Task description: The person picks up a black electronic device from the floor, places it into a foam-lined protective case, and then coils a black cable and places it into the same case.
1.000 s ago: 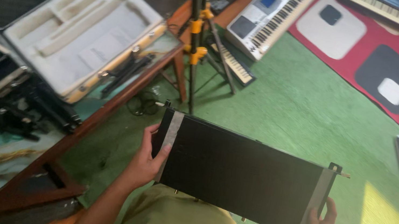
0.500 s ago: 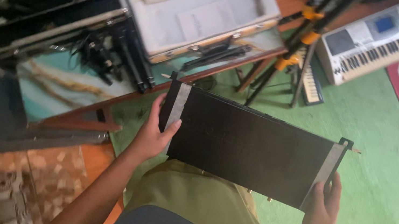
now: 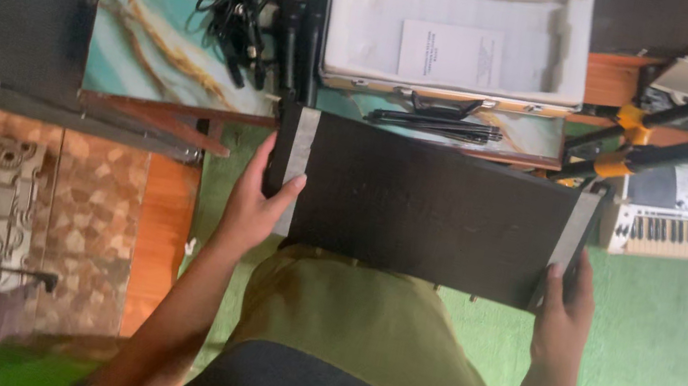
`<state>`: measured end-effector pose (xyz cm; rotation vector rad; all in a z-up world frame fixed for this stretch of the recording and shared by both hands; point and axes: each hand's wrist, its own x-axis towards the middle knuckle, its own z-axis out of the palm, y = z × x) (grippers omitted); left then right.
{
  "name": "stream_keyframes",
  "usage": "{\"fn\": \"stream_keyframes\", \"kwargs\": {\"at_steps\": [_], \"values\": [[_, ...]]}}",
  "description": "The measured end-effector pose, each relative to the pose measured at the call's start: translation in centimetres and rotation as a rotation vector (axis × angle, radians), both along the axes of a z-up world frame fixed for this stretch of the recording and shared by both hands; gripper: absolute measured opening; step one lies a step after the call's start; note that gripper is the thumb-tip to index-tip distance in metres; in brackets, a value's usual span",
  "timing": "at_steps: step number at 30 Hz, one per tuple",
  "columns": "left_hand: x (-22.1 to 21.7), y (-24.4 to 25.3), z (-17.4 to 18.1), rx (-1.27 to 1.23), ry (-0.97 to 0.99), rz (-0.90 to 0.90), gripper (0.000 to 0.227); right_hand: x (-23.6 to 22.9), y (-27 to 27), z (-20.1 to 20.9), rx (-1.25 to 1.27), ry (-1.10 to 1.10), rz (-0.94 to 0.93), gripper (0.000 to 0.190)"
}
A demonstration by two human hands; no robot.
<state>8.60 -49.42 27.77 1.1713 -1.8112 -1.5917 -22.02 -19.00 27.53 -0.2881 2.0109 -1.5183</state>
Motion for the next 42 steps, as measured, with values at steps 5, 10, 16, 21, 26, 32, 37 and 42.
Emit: {"fn": "stream_keyframes", "kwargs": {"at_steps": [5,10,16,21,26,32,37,42], "values": [[-2.7,1.6,-0.4,-0.063,0.034,0.064,0.074,-5.5,-2.0,-1.0,-0.085,0.022,0.147,0.052],[-4.5,1.8,-1.0,-0.079,-0.004,0.128,0.067,-8.6,-4.1,-1.3,-0.05,0.046,0.176,0.05],[-6.2,-0.2,-3.3,-0.009,0.082,0.154,0.066,-10.4,-6.4,-2.1,-0.015,-0.024,0.125,0.052],[-7.2,-3.6,-5.6,0.047,0.035,0.132,0.067,-11.0,-8.9,-3.0,0.055,-0.032,0.057,0.053],[-9.1,-7.4,-7.3,0.075,0.038,0.131,0.067,-12.0,-12.2,-4.3,0.119,-0.067,-0.042,0.054],[-10.7,-12.5,-9.4,-0.211,-0.077,0.055,0.061,-13.5,-15.5,-7.4,-0.031,0.075,0.059,0.05],[-13.7,-16.1,-11.1,-0.227,-0.098,0.042,0.06,-15.4,-18.4,-9.9,-0.082,0.058,0.07,0.048],[-16.2,-16.4,-13.5,-0.126,-0.066,0.113,0.06,-19.2,-20.3,-13.2,-0.023,0.072,0.118,0.047]]}}
